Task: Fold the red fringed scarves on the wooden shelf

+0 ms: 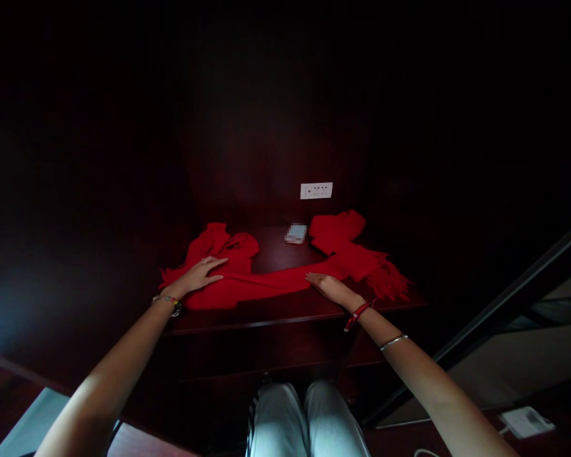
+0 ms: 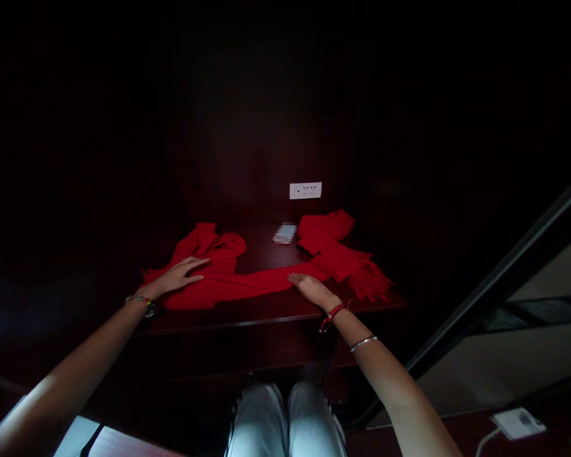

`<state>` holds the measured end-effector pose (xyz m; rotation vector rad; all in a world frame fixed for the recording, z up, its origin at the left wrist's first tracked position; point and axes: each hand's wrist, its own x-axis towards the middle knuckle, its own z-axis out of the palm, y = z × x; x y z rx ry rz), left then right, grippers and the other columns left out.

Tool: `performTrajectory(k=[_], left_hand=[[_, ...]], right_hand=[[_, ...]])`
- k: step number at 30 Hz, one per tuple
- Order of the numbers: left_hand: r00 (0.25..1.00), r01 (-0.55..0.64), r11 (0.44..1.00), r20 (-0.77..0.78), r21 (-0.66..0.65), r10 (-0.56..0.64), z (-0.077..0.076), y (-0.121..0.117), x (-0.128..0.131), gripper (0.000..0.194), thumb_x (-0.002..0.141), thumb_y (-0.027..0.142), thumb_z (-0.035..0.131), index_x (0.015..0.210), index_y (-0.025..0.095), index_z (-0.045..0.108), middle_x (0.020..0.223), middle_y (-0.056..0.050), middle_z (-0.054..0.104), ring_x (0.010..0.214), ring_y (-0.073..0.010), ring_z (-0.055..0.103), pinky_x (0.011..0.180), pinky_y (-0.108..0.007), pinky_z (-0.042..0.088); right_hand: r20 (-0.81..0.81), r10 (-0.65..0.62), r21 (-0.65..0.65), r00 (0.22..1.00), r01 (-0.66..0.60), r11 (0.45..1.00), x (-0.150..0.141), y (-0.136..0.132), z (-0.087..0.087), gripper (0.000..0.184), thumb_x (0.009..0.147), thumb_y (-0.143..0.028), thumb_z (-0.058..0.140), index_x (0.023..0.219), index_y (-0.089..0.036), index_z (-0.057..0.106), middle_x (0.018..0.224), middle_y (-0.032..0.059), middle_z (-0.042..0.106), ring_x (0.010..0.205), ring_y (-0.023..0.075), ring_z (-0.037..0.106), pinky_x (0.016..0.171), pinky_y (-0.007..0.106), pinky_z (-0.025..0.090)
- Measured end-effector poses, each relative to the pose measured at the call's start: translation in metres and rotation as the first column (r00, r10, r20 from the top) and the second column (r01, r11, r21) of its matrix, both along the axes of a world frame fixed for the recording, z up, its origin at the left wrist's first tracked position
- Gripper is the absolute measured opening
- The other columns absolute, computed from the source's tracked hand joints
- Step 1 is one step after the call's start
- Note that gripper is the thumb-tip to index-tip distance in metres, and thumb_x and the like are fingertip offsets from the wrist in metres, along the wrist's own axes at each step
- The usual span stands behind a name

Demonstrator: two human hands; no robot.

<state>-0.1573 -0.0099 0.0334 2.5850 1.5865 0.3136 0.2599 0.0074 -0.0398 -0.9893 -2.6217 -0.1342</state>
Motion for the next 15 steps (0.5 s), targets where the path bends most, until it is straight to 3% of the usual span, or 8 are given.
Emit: performTrajectory(k=[2,5,9,12,13,15], left_hand=[[0.999,0.023,0.999,-0.025,-0.043,-0.024,-0.002,0.005,0.003,0.059,0.076,0.044,0.049,0.129,0.023,0.035,0.13,-0.007,0.041,0.115,-0.0212,0.038,0.094,-0.03,0.028],[0.997,0.004,0.993,-0.08,-0.12,-0.014,-0.006,0.013,0.007,0.051,0.074,0.042,0.051,0.121,0.023,0.045,0.117,-0.005,0.053,0.103,-0.0197,0.048,0.086,-0.026,0.035],[0.979,-0.104,0.994,-0.175,0.029,0.107,0.006,0.019,0.012,0.026,0.075,0.038,0.051,0.092,0.021,0.061,0.088,-0.006,0.063,0.085,-0.0204,0.055,0.078,-0.027,0.038],[0.976,-0.149,0.968,-0.13,0.204,0.178,0.021,0.019,0.012,0.028,0.078,0.04,0.045,0.082,0.018,0.061,0.093,-0.01,0.06,0.091,-0.0225,0.052,0.085,-0.032,0.035],[0.982,-0.128,0.969,-0.107,0.21,0.153,0.024,0.019,0.011,0.03,0.077,0.043,0.046,0.077,0.017,0.062,0.098,-0.01,0.059,0.095,-0.023,0.051,0.088,-0.032,0.033],[0.997,-0.028,0.995,-0.069,0.092,0.034,0.027,0.019,0.006,0.033,0.075,0.046,0.048,0.069,0.017,0.062,0.111,-0.009,0.054,0.103,-0.0223,0.048,0.092,-0.031,0.031]], right_hand=[[-0.015,-0.013,-0.002,1.0,0.013,1.0,0.003,0.001,-0.001,0.037,0.082,-0.006,0.037,0.115,-0.012,0.053,0.117,0.0123,0.054,0.111,0.017,0.048,0.095,0.033,0.039],[-0.072,-0.021,-0.009,0.997,0.021,1.0,0.007,0.003,-0.004,0.036,0.082,-0.006,0.038,0.114,-0.012,0.054,0.116,0.0122,0.055,0.109,0.0176,0.05,0.094,0.035,0.04],[-0.143,-0.02,-0.022,0.989,0.017,1.0,0.011,0.005,-0.009,0.034,0.083,-0.009,0.039,0.113,-0.013,0.055,0.115,0.012,0.056,0.108,0.018,0.05,0.094,0.034,0.04],[-0.169,-0.013,-0.027,0.986,0.009,1.0,0.012,0.007,-0.013,0.034,0.083,-0.01,0.039,0.113,-0.014,0.055,0.117,0.0111,0.055,0.11,0.0176,0.049,0.094,0.034,0.04],[-0.17,-0.018,-0.027,0.985,0.013,1.0,0.012,0.007,-0.014,0.034,0.083,-0.01,0.038,0.113,-0.014,0.055,0.117,0.0111,0.055,0.11,0.0176,0.049,0.095,0.034,0.039],[-0.168,-0.034,-0.024,0.985,0.03,0.999,0.012,0.008,-0.016,0.035,0.083,-0.009,0.038,0.113,-0.012,0.054,0.116,0.0118,0.055,0.109,0.0177,0.05,0.095,0.034,0.039]])
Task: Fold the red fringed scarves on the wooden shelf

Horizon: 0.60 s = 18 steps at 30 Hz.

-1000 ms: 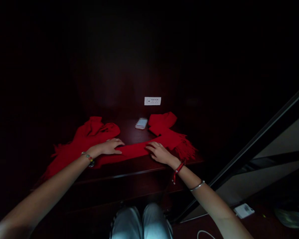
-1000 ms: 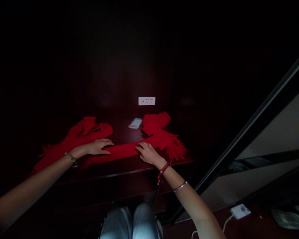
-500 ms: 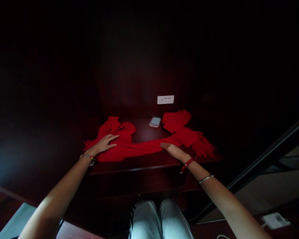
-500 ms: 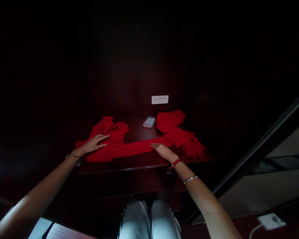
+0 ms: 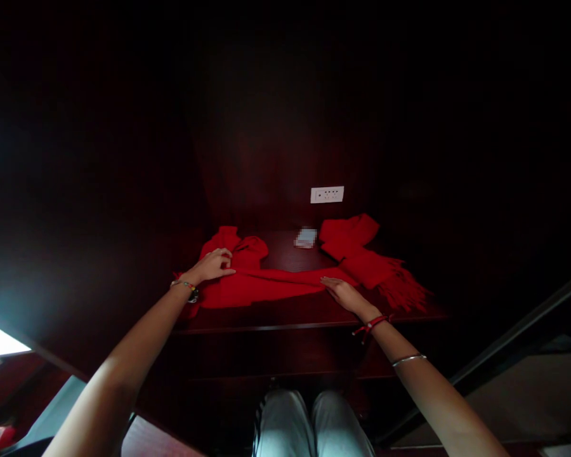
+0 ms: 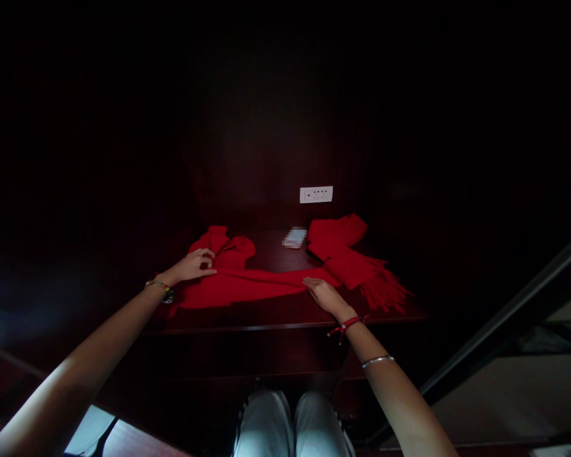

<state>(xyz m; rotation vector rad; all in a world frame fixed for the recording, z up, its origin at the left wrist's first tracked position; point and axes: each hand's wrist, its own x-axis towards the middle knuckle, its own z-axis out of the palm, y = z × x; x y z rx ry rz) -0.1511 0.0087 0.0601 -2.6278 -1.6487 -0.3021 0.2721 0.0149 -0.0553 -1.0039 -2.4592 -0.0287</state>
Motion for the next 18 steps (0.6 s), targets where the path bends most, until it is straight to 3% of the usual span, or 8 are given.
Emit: performTrajectory(k=[3,6,9,11,15,18], left_hand=[[0.993,0.071,0.98,0.104,-0.186,-0.053,-0.005,0.002,-0.011,0.035,0.082,0.039,0.037,0.077,0.018,0.064,0.119,-0.005,0.051,0.108,-0.0176,0.045,0.094,-0.027,0.029],[0.996,0.008,0.994,0.084,-0.111,0.001,-0.01,0.005,-0.017,0.036,0.08,0.025,0.037,0.112,0.018,0.053,0.129,-0.007,0.043,0.118,-0.017,0.036,0.098,-0.031,0.024],[0.997,0.019,0.994,-0.073,-0.108,-0.027,-0.014,0.01,-0.012,0.06,0.068,0.012,0.044,0.127,0.025,0.037,0.137,-0.005,0.033,0.125,-0.0217,0.023,0.099,-0.041,0.02],[0.988,0.026,0.99,-0.148,-0.141,-0.047,-0.019,0.014,-0.003,0.063,0.064,0.006,0.042,0.123,0.029,0.041,0.133,-0.003,0.039,0.125,-0.0235,0.024,0.098,-0.047,0.019],[0.979,0.028,0.993,-0.198,-0.114,-0.05,-0.03,0.025,0.009,0.04,0.065,0.004,0.038,0.093,0.024,0.058,0.105,-0.004,0.059,0.107,-0.0207,0.044,0.098,-0.046,0.017],[0.98,0.001,0.999,-0.197,-0.054,-0.011,-0.022,0.032,0.005,0.033,0.064,0.006,0.04,0.089,0.021,0.056,0.09,-0.004,0.061,0.093,-0.0191,0.051,0.097,-0.041,0.02]], right_hand=[[-0.01,-0.035,0.011,0.999,0.035,0.999,0.0,-0.001,-0.002,0.035,0.081,-0.008,0.039,0.112,-0.011,0.055,0.115,0.0121,0.056,0.108,0.0179,0.051,0.095,0.035,0.039],[-0.026,-0.066,0.014,0.998,0.066,0.998,0.0,-0.002,-0.004,0.035,0.079,-0.008,0.041,0.111,-0.012,0.057,0.114,0.0117,0.057,0.107,0.0184,0.052,0.094,0.035,0.04],[-0.037,-0.07,0.016,0.997,0.071,0.997,0.0,0.0,-0.006,0.035,0.079,-0.009,0.042,0.11,-0.013,0.057,0.113,0.0113,0.057,0.107,0.0184,0.052,0.094,0.035,0.04],[-0.044,-0.068,0.016,0.997,0.069,0.998,0.0,0.001,-0.007,0.034,0.079,-0.01,0.042,0.11,-0.013,0.057,0.113,0.011,0.058,0.106,0.0183,0.052,0.094,0.035,0.04],[-0.053,-0.086,0.014,0.995,0.087,0.996,0.0,0.002,-0.007,0.034,0.08,-0.01,0.042,0.109,-0.014,0.058,0.112,0.0109,0.058,0.105,0.0182,0.053,0.093,0.034,0.041],[-0.057,-0.097,0.019,0.994,0.098,0.995,0.0,0.0,-0.006,0.033,0.079,-0.01,0.043,0.108,-0.014,0.058,0.111,0.0113,0.059,0.105,0.0181,0.053,0.093,0.034,0.041]])
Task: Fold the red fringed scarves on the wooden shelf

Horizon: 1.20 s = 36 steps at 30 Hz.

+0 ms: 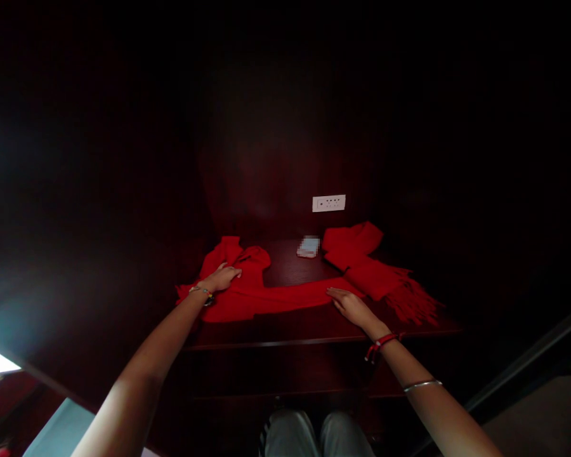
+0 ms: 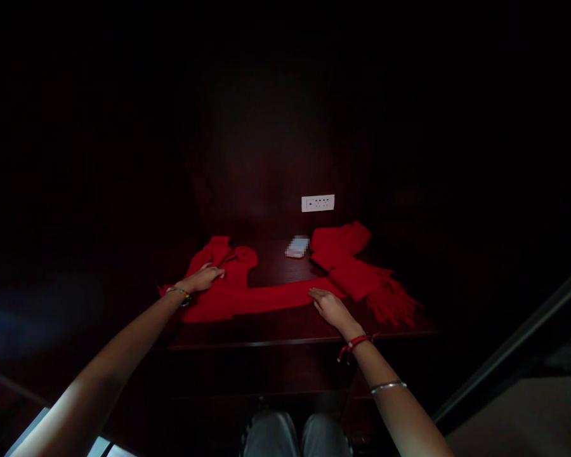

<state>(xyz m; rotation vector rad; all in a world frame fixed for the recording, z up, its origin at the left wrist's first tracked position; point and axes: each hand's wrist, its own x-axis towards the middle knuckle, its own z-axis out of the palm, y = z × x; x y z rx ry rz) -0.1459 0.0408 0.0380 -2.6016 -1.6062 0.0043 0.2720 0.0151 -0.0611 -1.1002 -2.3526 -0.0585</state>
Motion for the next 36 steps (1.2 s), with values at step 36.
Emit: performTrajectory(k=[36], left_hand=[[0.956,-0.285,0.937,-0.007,0.204,0.293,0.025,-0.04,-0.088,0.029,0.07,0.023,0.045,0.096,0.018,0.057,0.1,-0.008,0.059,0.094,-0.0224,0.054,0.081,-0.031,0.041]], right_hand=[[0.098,-0.169,-0.066,0.981,0.176,0.982,0.003,-0.001,0.005,0.036,0.084,-0.011,0.033,0.112,-0.009,0.055,0.116,0.0129,0.055,0.109,0.018,0.05,0.095,0.029,0.036]])
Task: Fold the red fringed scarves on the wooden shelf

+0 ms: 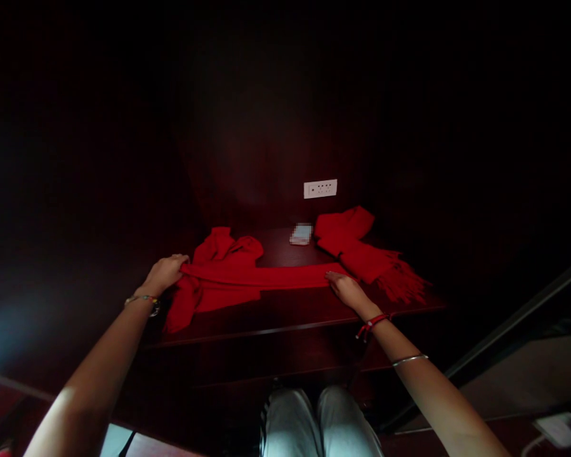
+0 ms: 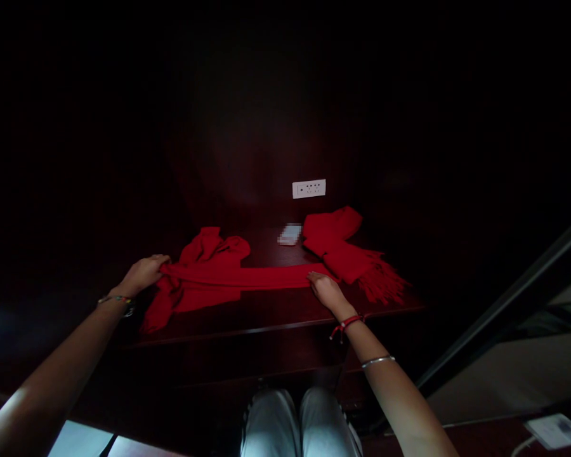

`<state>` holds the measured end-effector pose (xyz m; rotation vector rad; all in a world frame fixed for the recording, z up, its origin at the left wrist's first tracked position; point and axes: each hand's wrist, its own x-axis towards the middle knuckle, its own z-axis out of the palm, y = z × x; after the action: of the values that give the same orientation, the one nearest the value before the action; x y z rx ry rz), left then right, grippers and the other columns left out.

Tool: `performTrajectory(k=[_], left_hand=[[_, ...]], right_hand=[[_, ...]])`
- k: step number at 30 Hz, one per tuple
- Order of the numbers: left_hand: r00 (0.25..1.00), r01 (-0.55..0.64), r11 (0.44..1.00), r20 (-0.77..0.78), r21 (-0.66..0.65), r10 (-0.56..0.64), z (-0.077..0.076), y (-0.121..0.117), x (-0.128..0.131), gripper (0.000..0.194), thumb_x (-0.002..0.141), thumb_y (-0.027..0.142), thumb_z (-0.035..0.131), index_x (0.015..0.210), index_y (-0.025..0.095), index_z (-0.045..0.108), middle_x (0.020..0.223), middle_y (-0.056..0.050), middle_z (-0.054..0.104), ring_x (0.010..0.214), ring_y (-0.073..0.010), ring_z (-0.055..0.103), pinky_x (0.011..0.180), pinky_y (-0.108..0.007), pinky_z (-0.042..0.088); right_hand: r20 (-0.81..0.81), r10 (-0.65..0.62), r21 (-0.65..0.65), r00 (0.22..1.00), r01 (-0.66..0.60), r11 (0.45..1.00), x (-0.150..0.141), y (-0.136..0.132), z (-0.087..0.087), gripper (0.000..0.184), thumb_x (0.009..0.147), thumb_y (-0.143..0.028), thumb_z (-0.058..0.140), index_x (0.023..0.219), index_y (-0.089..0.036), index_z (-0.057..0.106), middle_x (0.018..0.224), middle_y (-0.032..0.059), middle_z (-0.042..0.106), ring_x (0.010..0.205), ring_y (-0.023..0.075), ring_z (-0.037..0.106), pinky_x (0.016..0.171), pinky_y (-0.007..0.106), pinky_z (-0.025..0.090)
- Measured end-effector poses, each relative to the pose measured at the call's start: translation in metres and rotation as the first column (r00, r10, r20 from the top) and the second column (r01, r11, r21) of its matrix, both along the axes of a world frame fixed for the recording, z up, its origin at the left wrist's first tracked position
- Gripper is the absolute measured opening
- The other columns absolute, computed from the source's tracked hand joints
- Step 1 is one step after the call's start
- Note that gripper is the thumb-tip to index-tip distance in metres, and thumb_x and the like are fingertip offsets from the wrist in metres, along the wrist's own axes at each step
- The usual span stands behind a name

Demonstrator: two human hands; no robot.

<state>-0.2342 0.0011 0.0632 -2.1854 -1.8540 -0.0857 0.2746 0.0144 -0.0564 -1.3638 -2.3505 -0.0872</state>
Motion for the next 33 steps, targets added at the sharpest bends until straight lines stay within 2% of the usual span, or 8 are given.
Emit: performTrajectory(k=[5,8,13,15,18,21,24,33], left_hand=[[0.953,-0.211,0.973,-0.242,-0.091,0.184,0.01,-0.01,0.032,0.054,0.069,0.019,0.049,0.123,0.023,0.044,0.128,-0.015,0.04,0.116,-0.0322,0.038,0.088,-0.048,0.032],[0.959,-0.212,0.937,-0.242,-0.278,0.145,0.009,-0.013,0.077,0.08,0.06,0.015,0.058,0.132,0.033,0.027,0.141,-0.011,0.021,0.127,-0.0339,0.018,0.094,-0.056,0.019],[0.98,0.192,0.901,0.036,-0.388,-0.194,-0.01,-0.007,0.162,0.074,0.068,0.045,0.058,0.133,0.028,0.027,0.143,-0.011,0.013,0.13,-0.0307,0.009,0.099,-0.053,0.015],[0.928,0.371,0.881,0.149,-0.293,-0.341,-0.025,-0.001,0.191,0.064,0.075,0.048,0.05,0.131,0.023,0.032,0.143,-0.011,0.016,0.129,-0.0277,0.012,0.101,-0.047,0.018],[0.784,0.617,0.76,0.244,-0.205,-0.571,-0.051,0.01,0.22,0.05,0.081,0.037,0.047,0.127,0.019,0.039,0.138,-0.009,0.029,0.126,-0.0201,0.027,0.101,-0.033,0.025],[0.7,0.711,0.683,0.26,-0.168,-0.665,-0.071,0.019,0.23,0.04,0.082,0.017,0.039,0.121,0.016,0.046,0.126,-0.007,0.047,0.116,-0.0133,0.041,0.1,-0.025,0.027],[0.707,0.701,0.703,0.25,-0.118,-0.662,-0.08,0.021,0.228,0.05,0.075,0.006,0.034,0.122,0.018,0.046,0.127,-0.004,0.047,0.117,-0.0109,0.04,0.102,-0.025,0.025],[0.813,0.573,0.791,0.265,-0.213,-0.518,-0.079,0.01,0.223,0.044,0.087,0.023,0.023,0.128,0.033,0.035,0.137,0.006,0.032,0.126,-0.0117,0.025,0.105,-0.036,0.014]], right_hand=[[0.004,0.067,0.003,0.998,-0.067,0.998,-0.001,-0.003,0.004,0.035,0.081,-0.01,0.038,0.111,-0.008,0.056,0.115,0.013,0.056,0.108,0.0182,0.05,0.096,0.03,0.036],[-0.011,0.092,0.017,0.996,-0.092,0.996,-0.001,-0.004,0.005,0.035,0.08,-0.011,0.039,0.11,-0.01,0.057,0.114,0.0113,0.057,0.109,0.0183,0.05,0.096,0.032,0.037],[-0.021,0.145,0.053,0.989,-0.144,0.988,0.001,-0.003,0.003,0.033,0.081,-0.011,0.041,0.107,-0.013,0.059,0.111,0.0096,0.059,0.107,0.018,0.052,0.094,0.033,0.039],[-0.016,0.161,0.071,0.987,-0.159,0.985,0.001,-0.004,0.004,0.031,0.08,-0.01,0.042,0.106,-0.013,0.06,0.107,0.0096,0.061,0.103,0.0182,0.054,0.092,0.032,0.041],[-0.026,0.165,0.127,0.986,-0.161,0.979,0.001,-0.008,0.007,0.029,0.082,-0.011,0.042,0.104,-0.015,0.06,0.102,0.0089,0.064,0.098,0.0181,0.057,0.089,0.032,0.043],[-0.017,0.21,0.159,0.977,-0.205,0.966,0.0,-0.012,0.009,0.028,0.082,-0.011,0.042,0.102,-0.016,0.061,0.102,0.0082,0.064,0.097,0.0176,0.058,0.089,0.033,0.043],[0.013,0.27,0.117,0.963,-0.27,0.956,0.001,-0.014,0.01,0.029,0.08,-0.009,0.043,0.102,-0.016,0.061,0.102,0.0071,0.064,0.098,0.0171,0.057,0.09,0.033,0.042],[-0.051,0.147,-0.07,0.988,-0.151,0.986,-0.002,-0.022,0.017,0.035,0.079,-0.016,0.038,0.107,-0.016,0.06,0.11,0.0063,0.06,0.107,0.0165,0.051,0.096,0.032,0.036]])
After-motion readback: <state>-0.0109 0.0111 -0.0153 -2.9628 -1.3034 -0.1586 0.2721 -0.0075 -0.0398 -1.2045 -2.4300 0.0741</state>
